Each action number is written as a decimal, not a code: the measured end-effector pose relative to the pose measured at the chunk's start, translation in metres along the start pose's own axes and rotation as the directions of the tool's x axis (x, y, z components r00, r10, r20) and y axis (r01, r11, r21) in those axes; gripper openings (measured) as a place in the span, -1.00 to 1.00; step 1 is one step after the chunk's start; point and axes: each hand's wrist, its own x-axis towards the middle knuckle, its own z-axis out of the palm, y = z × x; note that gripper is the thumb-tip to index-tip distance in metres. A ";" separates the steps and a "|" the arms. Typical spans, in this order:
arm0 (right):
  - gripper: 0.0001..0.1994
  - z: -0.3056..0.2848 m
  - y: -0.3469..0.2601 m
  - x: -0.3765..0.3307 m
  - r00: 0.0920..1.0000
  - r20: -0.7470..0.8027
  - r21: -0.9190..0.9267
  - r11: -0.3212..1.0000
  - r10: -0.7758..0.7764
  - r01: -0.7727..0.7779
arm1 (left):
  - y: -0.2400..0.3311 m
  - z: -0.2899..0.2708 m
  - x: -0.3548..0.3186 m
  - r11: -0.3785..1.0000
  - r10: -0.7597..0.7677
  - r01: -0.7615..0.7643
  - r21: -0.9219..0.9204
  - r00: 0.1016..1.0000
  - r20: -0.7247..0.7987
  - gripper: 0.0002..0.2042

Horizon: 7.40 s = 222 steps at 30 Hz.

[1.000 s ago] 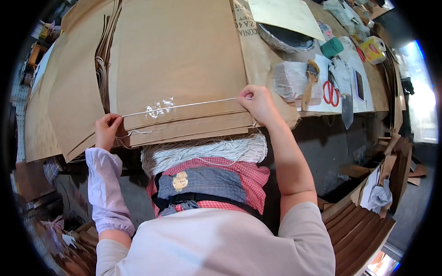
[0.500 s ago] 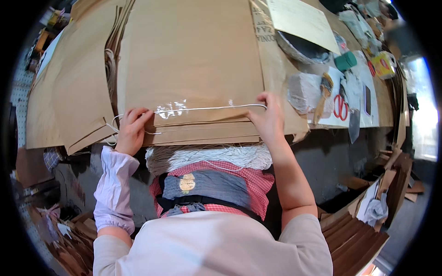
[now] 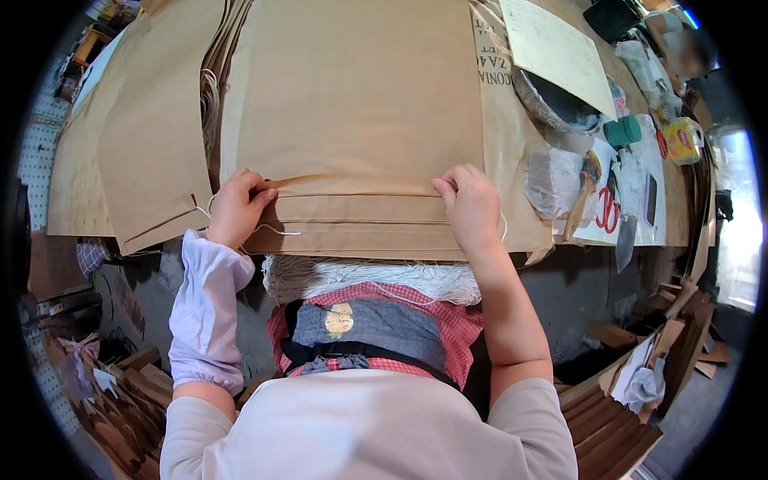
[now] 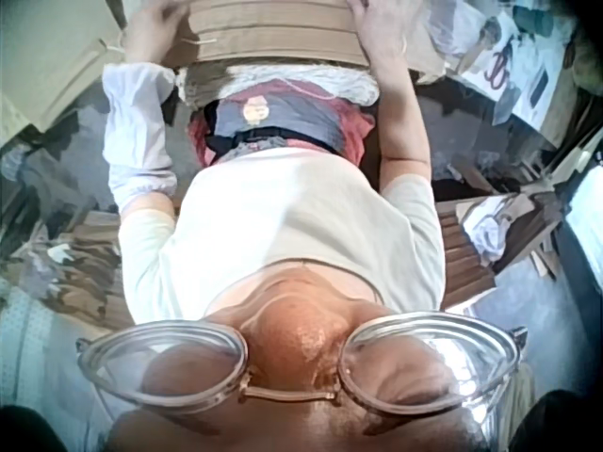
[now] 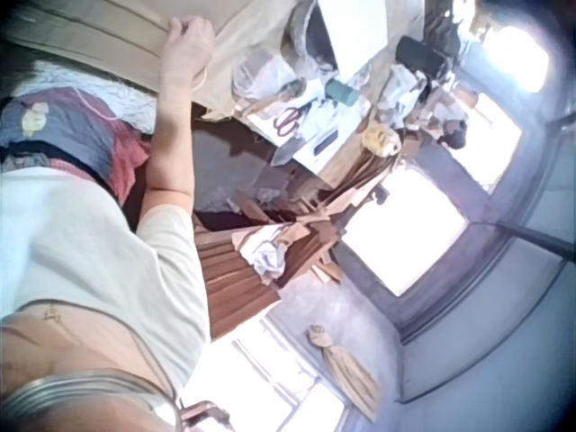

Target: The person assembles a stack of flat cardboard pieces by applying glue to the edges with a brush and attaching white string to secure them. The person repeatedly dips the brush into a container, applies glue, and presses the string onto the cardboard.

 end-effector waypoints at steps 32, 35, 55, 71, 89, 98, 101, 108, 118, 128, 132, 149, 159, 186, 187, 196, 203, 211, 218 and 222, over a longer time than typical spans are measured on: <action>-0.49 0.009 0.014 -0.031 0.966 -0.258 -0.433 0.892 0.014 -0.129 | -0.010 0.032 -0.022 0.995 0.085 -0.073 0.071 0.977 -0.197 -0.58; -0.56 0.003 0.010 -0.024 0.985 -0.169 -0.428 0.902 -0.026 -0.050 | -0.013 0.036 -0.021 0.994 0.089 -0.075 0.075 0.974 -0.209 -0.60; -0.52 0.092 -0.137 0.011 0.834 0.543 0.646 0.681 -0.093 -0.345 | -0.187 -0.113 -0.106 0.959 0.053 0.207 0.193 0.537 -0.842 -0.76; -0.86 -0.031 -0.077 -0.023 0.812 0.574 0.407 0.898 -0.107 -0.169 | -0.156 -0.071 -0.082 0.982 -0.004 0.140 0.130 0.698 -0.716 -0.76; -0.85 -0.184 0.092 0.027 0.813 -0.544 0.192 0.974 0.206 -0.118 | 0.056 0.026 -0.022 0.890 0.447 -0.416 0.188 0.878 -0.170 -0.63; -0.63 -0.161 0.133 0.121 0.774 -0.532 0.132 0.937 0.343 -0.325 | 0.023 0.098 -0.099 0.847 0.478 -0.511 0.146 0.853 0.211 -0.81; -0.64 -0.180 0.111 0.118 0.766 -0.505 0.217 0.918 0.397 -0.332 | -0.018 0.110 -0.110 0.899 0.347 -0.381 0.214 0.920 0.182 -0.83; -0.64 -0.175 0.124 0.126 0.832 -0.345 0.155 0.901 0.435 -0.406 | 0.016 0.086 -0.113 0.857 0.478 -0.490 0.162 0.871 0.110 -0.81; -0.72 -0.172 0.032 0.089 0.800 -0.548 0.315 0.946 0.245 -0.073 | 0.016 0.043 -0.129 0.924 0.356 -0.374 0.083 0.918 0.173 -0.90; -0.83 -0.013 -0.147 0.012 0.910 0.121 0.465 0.833 -0.397 0.301 | 0.018 -0.020 -0.100 0.935 0.320 -0.287 0.206 0.936 -0.148 -0.85; -0.85 0.007 -0.159 0.027 0.853 0.210 0.417 0.833 -0.477 0.363 | 0.023 -0.011 -0.075 0.922 0.345 -0.325 0.211 0.936 -0.064 -0.82; -0.83 -0.031 -0.090 0.019 0.982 0.138 0.216 0.964 0.129 -0.157 | 0.019 0.008 -0.066 0.937 0.282 -0.271 0.222 0.959 -0.018 -0.87; -0.81 -0.073 -0.051 0.015 0.962 -0.021 0.467 0.854 0.271 -0.230 | 0.026 0.004 -0.065 0.949 0.207 -0.213 0.233 0.977 0.053 -0.94; -0.90 -0.071 0.022 -0.015 0.934 0.271 0.453 0.824 0.235 -0.339 | 0.013 -0.022 -0.014 0.957 0.171 -0.178 -0.229 0.984 -0.047 -0.91; -0.90 -0.058 0.027 -0.009 0.887 0.342 0.468 0.763 0.310 -0.447 | -0.002 -0.013 -0.008 0.959 0.140 -0.146 -0.244 0.989 -0.043 -0.90; -0.88 -0.041 0.043 -0.012 0.848 0.390 0.615 0.583 0.360 -0.531 | 0.019 0.009 -0.015 0.881 0.429 -0.301 0.364 0.833 -0.350 -0.85; -0.80 -0.026 0.041 -0.020 0.975 0.049 0.203 0.953 0.218 -0.223 | 0.000 0.019 -0.027 0.874 0.485 -0.470 0.122 0.856 -0.180 -0.74; -0.85 -0.021 0.031 -0.011 0.946 0.025 0.204 0.928 -0.323 0.312 | 0.010 -0.016 -0.007 0.878 0.465 -0.436 -0.198 0.875 0.135 -0.70; -0.90 -0.009 0.007 0.006 0.980 0.089 0.131 0.973 0.179 -0.189 | -0.001 0.004 0.003 0.997 0.016 -0.017 -0.070 1.000 -0.007 -0.83; -0.84 0.000 0.013 -0.002 0.998 0.011 -0.298 0.953 0.066 -0.060 | 0.022 0.021 -0.006 0.946 -0.112 0.135 0.296 0.989 -0.091 -0.83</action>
